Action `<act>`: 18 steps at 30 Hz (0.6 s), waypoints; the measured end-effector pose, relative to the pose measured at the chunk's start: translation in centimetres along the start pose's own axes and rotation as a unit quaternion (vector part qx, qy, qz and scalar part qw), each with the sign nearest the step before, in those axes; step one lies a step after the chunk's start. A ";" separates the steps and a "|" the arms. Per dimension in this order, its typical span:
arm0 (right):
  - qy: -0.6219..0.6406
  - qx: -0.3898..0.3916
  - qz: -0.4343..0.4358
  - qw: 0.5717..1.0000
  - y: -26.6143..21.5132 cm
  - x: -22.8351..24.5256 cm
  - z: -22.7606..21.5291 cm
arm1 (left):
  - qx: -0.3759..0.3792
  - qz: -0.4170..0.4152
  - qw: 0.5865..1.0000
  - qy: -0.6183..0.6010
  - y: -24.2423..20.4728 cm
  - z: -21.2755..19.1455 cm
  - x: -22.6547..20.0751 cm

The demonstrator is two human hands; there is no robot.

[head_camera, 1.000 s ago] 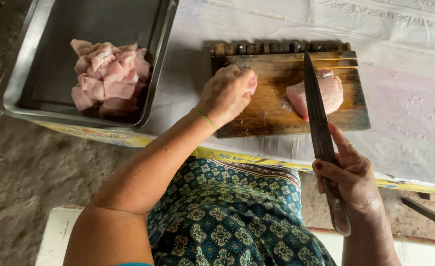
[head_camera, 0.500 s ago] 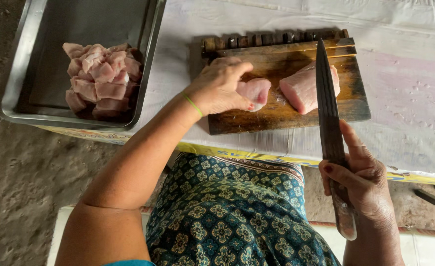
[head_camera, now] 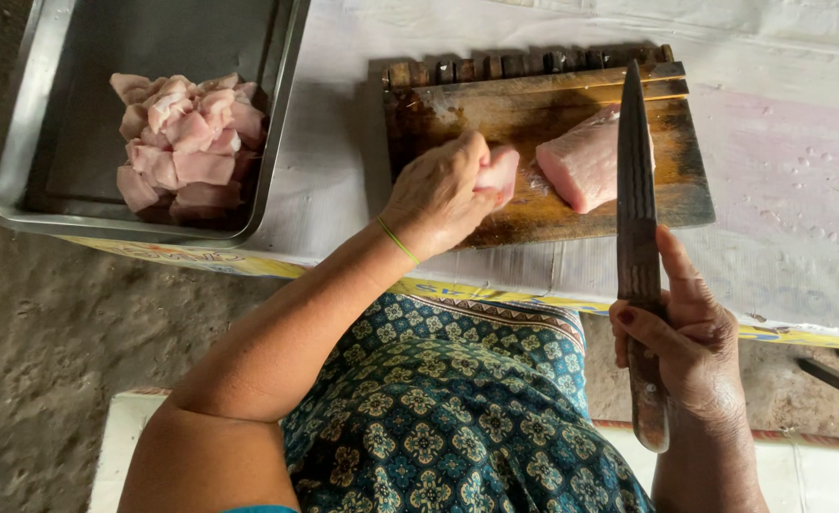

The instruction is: The person is cutting a piece of meat into smaller portions on a wooden cutting board with a knife and moving the cut pieces into a metal tray.

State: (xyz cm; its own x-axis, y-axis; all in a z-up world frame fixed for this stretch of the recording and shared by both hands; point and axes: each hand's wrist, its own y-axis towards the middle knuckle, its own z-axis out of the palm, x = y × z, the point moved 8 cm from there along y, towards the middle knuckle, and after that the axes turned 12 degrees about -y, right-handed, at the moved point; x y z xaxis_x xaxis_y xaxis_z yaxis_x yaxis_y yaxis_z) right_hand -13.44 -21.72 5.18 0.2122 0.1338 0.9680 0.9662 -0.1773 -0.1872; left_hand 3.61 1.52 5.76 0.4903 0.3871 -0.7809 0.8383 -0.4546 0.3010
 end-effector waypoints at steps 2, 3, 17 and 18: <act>-0.017 -0.006 -0.006 1.000 -0.1 -0.2 -0.2 | 0.010 -0.006 0.998 -0.057 0.2 0.1 -0.5; -0.026 -0.010 -0.008 1.000 -0.1 -0.3 -0.4 | 0.016 -0.009 0.996 -0.086 0.4 0.2 -0.8; -0.156 0.005 -0.042 0.987 -0.6 -0.3 -0.6 | -0.017 0.069 0.997 0.024 5.2 -4.9 2.9; -0.168 0.009 -0.044 0.985 -0.6 -0.2 -0.3 | -0.080 0.100 0.990 0.064 4.6 -5.8 2.8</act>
State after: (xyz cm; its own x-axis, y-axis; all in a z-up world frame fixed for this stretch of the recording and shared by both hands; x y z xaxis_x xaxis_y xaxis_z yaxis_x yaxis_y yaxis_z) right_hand -14.15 -21.95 5.16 0.1603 0.4639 0.8712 0.9849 -0.1339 -0.1100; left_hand 10.23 5.13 8.17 0.6681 0.4054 -0.6240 0.7432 -0.4038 0.5335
